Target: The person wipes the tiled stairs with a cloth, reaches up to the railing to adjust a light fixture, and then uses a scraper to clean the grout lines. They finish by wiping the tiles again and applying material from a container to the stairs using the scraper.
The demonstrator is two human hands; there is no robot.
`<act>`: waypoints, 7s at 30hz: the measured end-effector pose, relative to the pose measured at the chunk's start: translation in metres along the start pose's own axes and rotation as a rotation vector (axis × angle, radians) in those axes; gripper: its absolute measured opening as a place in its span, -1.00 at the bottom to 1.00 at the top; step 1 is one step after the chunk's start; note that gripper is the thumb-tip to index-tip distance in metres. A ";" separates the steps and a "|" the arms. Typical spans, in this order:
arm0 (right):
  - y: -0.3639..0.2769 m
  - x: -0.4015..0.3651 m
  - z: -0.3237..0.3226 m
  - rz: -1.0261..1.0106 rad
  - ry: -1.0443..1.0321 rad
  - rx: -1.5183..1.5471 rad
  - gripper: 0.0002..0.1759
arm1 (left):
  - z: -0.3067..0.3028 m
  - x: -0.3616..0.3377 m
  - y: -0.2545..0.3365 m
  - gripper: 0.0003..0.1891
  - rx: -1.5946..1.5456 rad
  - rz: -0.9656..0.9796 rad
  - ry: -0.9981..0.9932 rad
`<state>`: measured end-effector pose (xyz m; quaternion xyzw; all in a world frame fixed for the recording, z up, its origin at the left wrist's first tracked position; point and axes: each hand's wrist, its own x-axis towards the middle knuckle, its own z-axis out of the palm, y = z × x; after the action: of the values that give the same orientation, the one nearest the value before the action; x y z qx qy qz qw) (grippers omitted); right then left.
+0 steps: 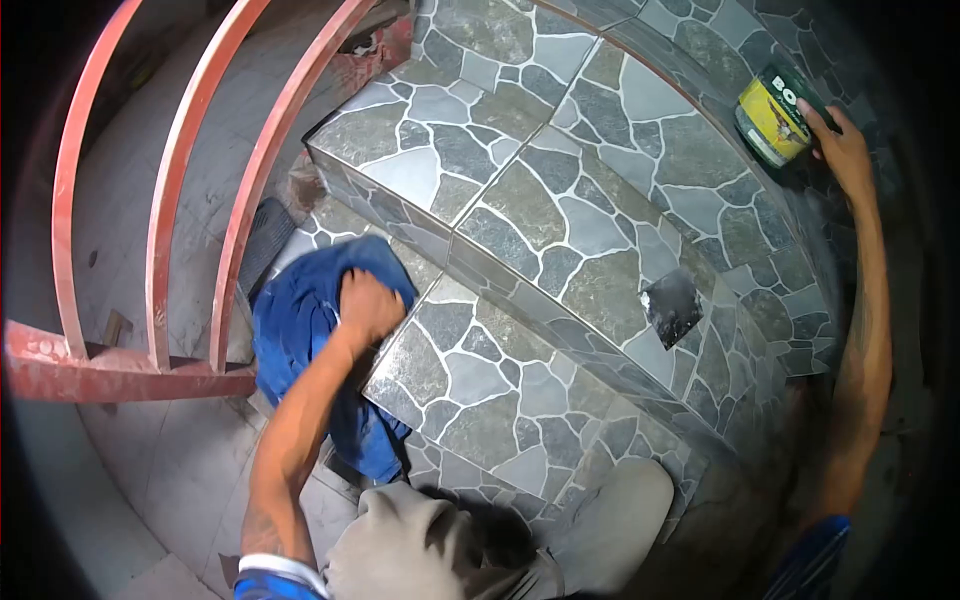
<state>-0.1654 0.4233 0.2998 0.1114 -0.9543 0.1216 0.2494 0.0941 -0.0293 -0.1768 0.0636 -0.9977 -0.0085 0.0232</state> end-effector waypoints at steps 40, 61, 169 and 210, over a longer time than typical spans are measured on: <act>-0.098 -0.221 0.033 -0.090 -0.093 0.513 -0.68 | -0.215 -0.009 0.034 -0.56 -0.139 0.702 0.752; 0.092 -0.324 0.083 0.272 0.237 0.168 -0.17 | -0.118 0.241 0.227 -0.75 -0.261 0.232 0.570; 0.156 -0.381 0.133 0.344 0.216 0.444 -0.22 | -0.310 0.023 0.022 -0.49 -0.726 -0.098 -0.225; 0.146 -0.381 0.135 0.440 0.315 0.732 -0.34 | -0.422 -0.107 0.032 -0.67 -1.535 -0.186 1.019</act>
<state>0.0585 0.5809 -0.0316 -0.0329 -0.7999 0.5164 0.3040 0.2160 0.0104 0.2404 0.1066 -0.5790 -0.6399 0.4940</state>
